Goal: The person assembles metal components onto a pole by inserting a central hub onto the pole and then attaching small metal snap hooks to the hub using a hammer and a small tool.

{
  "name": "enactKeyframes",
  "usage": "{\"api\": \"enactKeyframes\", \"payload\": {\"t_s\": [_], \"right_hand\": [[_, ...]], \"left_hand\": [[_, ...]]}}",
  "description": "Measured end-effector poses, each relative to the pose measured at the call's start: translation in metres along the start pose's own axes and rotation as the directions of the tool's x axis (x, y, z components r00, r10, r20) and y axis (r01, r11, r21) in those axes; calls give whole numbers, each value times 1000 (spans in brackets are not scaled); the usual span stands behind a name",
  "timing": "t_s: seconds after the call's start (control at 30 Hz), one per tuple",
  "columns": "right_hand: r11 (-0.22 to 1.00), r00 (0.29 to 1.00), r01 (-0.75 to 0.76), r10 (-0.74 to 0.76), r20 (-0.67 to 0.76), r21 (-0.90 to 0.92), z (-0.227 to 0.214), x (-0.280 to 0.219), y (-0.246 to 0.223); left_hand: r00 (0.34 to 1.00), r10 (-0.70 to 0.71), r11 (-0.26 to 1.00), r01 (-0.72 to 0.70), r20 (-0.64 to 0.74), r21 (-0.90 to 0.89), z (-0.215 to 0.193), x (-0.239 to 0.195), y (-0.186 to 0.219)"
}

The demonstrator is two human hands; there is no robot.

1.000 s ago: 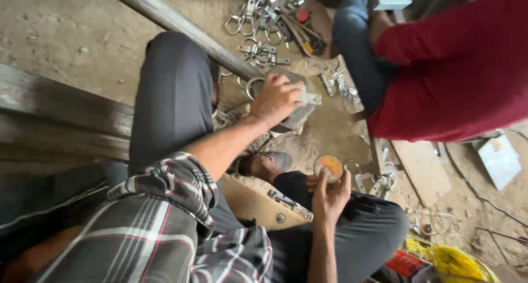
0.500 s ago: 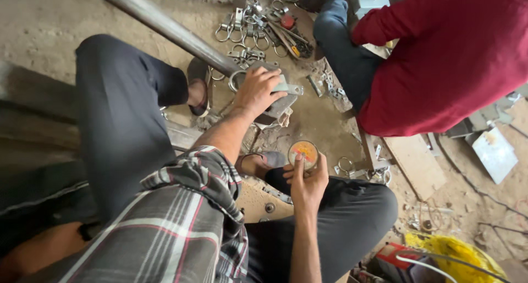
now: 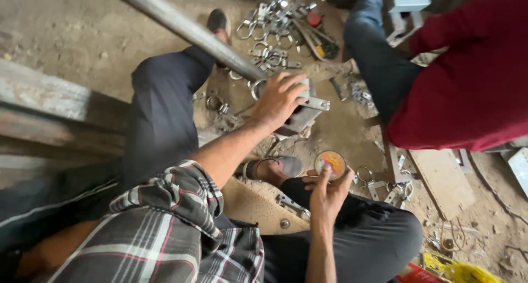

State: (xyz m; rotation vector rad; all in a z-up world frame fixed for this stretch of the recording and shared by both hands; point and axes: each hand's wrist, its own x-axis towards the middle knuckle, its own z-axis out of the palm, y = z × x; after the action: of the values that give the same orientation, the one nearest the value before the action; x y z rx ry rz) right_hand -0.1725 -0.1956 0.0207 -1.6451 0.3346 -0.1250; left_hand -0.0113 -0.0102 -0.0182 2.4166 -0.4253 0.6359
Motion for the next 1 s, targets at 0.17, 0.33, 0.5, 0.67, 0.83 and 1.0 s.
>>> {"api": "enactKeyframes", "payload": {"t_s": [0.17,0.33,0.5,0.67,0.83,1.0], "right_hand": [[994,997,-69,66,47,83,2,2,22],[996,986,-83,86,140,-24,5,3,29],[992,984,-94,106,146,-87,13,6,20],[989,983,-135,141,121,-53,9,10,22],[994,990,-98,101,94,-41,6,9,23],[991,988,-129,125,89,39,0,8,28]], "left_hand": [[1000,-5,994,7,-24,110,5,0,1],[1000,-13,990,15,-14,138,5,-2,-2],[1000,-18,985,21,-20,174,-2,-1,4],[998,-42,982,35,38,186,3,-2,2],[982,190,967,-191,17,171,8,-8,1],[965,179,980,-158,191,-121,-21,-75,36]]}}
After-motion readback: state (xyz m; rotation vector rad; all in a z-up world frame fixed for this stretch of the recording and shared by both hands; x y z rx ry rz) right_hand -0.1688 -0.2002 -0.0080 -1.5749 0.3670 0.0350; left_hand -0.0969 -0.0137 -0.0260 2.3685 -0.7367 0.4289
